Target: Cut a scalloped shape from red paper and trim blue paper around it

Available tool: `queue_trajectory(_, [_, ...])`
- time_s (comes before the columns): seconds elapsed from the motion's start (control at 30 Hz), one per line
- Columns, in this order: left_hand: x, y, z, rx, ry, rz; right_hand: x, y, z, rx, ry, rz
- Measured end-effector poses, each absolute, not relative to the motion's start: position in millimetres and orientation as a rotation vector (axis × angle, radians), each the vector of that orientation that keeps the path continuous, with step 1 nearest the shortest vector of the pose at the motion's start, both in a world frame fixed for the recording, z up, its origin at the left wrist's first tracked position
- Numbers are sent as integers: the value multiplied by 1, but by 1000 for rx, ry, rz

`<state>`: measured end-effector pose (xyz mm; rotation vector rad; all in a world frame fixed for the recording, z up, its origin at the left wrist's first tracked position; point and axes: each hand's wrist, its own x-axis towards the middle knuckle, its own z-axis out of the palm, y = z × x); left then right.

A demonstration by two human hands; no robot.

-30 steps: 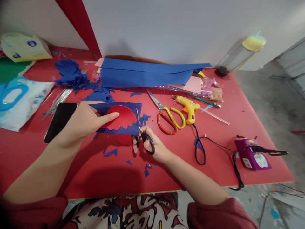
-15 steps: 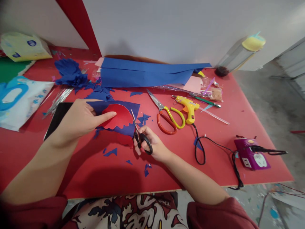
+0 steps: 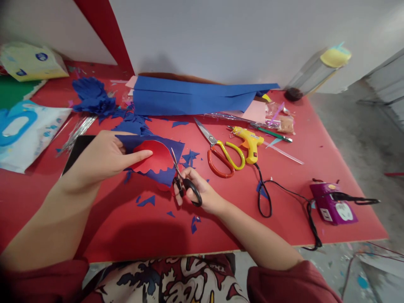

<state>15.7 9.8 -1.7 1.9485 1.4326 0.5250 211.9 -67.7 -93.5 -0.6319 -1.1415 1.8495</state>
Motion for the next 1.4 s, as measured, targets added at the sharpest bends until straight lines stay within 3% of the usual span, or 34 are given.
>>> queue_trajectory(1.2, [18,13,-8,1881,1520,462,211,-69,-97,-624,-1040,1836])
queue_trajectory(1.4, [18,16,-7,1970,1539,303,211,-68,-95,-618,-1079,1814])
